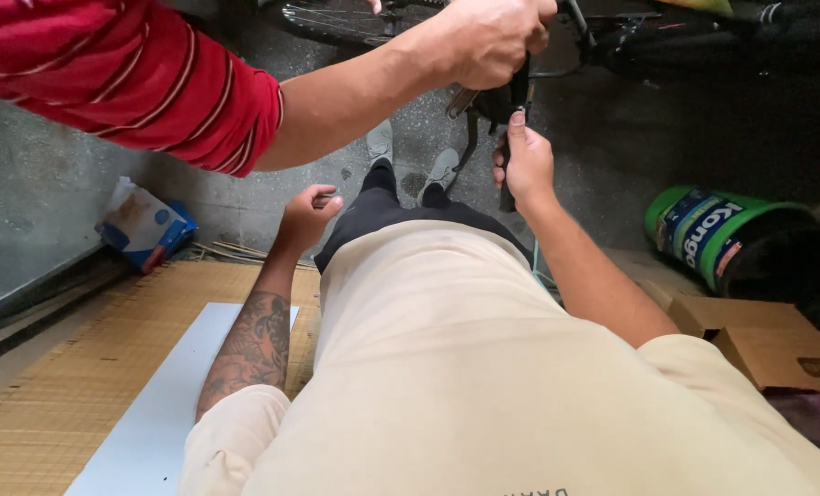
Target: Repairing and adjusting various components of a bicycle using hand tools like wrenches and hex keys.
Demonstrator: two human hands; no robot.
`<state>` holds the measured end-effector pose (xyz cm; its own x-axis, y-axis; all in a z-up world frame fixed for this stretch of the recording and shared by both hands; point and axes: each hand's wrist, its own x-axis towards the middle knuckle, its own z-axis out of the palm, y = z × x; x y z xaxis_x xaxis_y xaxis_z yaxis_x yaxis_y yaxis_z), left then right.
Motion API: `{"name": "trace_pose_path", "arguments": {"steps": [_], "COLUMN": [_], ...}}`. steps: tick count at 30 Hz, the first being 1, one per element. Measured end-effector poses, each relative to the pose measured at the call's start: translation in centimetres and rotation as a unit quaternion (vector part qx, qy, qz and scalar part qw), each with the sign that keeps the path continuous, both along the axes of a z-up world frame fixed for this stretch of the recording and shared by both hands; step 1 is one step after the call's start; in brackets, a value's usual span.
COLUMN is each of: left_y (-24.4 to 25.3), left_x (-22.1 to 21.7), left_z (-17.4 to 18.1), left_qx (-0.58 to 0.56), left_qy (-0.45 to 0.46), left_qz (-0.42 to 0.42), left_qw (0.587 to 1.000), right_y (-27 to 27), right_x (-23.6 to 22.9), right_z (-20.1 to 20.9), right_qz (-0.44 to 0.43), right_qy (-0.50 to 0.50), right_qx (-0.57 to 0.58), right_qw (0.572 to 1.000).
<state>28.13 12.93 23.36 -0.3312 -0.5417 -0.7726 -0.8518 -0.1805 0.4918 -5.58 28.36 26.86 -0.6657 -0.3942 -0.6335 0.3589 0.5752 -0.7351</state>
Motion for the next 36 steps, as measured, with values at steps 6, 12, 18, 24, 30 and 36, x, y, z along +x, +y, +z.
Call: {"name": "trace_pose_path", "arguments": {"steps": [6, 12, 18, 24, 30, 36], "left_y": [-1.5, -1.8, -1.5, -1.9, -2.5, -1.4], "left_x": [-3.0, -5.1, -2.7, -2.8, -3.9, -4.1], "left_z": [3.1, 5.0, -1.3, 1.5, 2.9, 0.6], "left_qx": [0.006, 0.179, 0.241, 0.262, 0.259, 0.258], "left_qy": [0.02, 0.396, 0.531, 0.557, 0.567, 0.515], "left_qz": [-0.022, 0.315, 0.355, 0.367, 0.367, 0.374], "left_qw": [1.0, 0.844, 0.731, 0.697, 0.691, 0.727], "right_y": [-0.2, 0.2, 0.0, 0.0, -0.5, -0.3], "right_x": [1.4, 1.7, 1.9, 1.1, -0.5, -1.0], "right_z": [0.6, -0.6, 1.0, 0.5, 0.0, 0.8], "right_qz": [0.006, 0.015, 0.045, 0.065, 0.062, 0.073], "right_qy": [-0.01, 0.012, -0.054, -0.095, -0.102, -0.12], "right_qx": [-0.002, -0.018, -0.063, -0.091, -0.098, -0.086], "right_qw": [1.0, 1.0, 0.996, 0.989, 0.988, 0.986]}}
